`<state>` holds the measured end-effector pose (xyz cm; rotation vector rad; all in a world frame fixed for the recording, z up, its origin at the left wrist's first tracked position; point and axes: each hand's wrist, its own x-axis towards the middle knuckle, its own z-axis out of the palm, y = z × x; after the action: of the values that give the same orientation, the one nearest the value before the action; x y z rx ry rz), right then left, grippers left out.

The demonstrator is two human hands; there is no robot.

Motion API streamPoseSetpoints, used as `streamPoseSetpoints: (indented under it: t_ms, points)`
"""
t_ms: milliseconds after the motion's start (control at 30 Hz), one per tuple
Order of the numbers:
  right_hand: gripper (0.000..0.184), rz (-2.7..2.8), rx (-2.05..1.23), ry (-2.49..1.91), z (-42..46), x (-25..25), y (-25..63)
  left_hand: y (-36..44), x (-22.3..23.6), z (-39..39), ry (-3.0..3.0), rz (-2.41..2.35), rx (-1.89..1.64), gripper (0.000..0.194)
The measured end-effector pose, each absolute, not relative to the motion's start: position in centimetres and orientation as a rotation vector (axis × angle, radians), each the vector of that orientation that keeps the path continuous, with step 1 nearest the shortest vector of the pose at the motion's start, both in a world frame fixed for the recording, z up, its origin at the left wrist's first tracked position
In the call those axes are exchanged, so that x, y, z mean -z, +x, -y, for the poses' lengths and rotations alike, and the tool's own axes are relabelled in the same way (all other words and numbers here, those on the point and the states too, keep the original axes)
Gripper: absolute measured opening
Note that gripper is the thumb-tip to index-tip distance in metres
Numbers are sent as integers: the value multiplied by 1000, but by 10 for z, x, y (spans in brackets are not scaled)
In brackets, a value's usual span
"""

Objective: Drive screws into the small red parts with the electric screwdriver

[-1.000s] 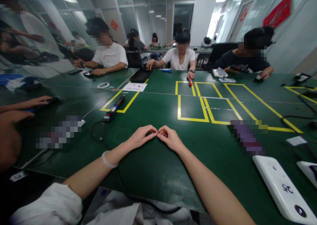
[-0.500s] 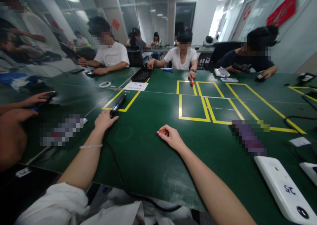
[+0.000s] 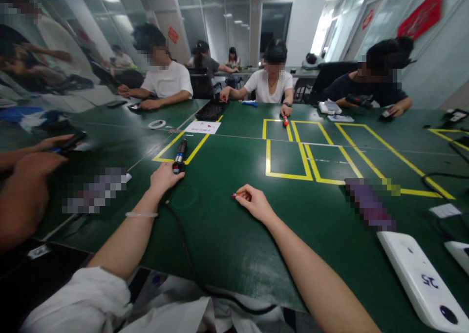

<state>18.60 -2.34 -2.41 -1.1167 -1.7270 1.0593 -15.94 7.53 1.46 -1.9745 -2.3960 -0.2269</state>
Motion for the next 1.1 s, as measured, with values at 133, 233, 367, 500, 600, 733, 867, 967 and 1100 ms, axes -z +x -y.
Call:
streamPoseSetpoints:
  t_ms: [133,233,367,500,600,733,867,967,1100]
  points:
    - [29,1728,-1049,-1124,24,23,186,-138,-14,-67,-2035,2309,215,58]
    - [28,1748,-1028,-1128,23,23,186,-119,-13,-59,-2121,2222,209,60]
    - [26,1748,-1015,-1131,23,24,186,-89,-12,-45,-2279,2061,224,59]
    - [25,1745,-998,-1129,24,23,186,-60,-12,-29,-2420,1907,243,60]
    - [25,1737,-977,-1128,23,24,186,-42,-13,-17,-2523,1790,261,59]
    - [24,1716,-942,-1127,22,26,187,-25,-14,-3,-2621,1690,271,59]
    - [21,1715,-911,-1138,21,26,187,-13,-14,8,-2684,1618,290,56]
    - [18,1748,-888,-1150,21,28,187,-7,-14,14,-2719,1572,302,56]
    - [13,1843,-814,-1200,20,30,186,-3,-14,18,-2736,1548,302,56]
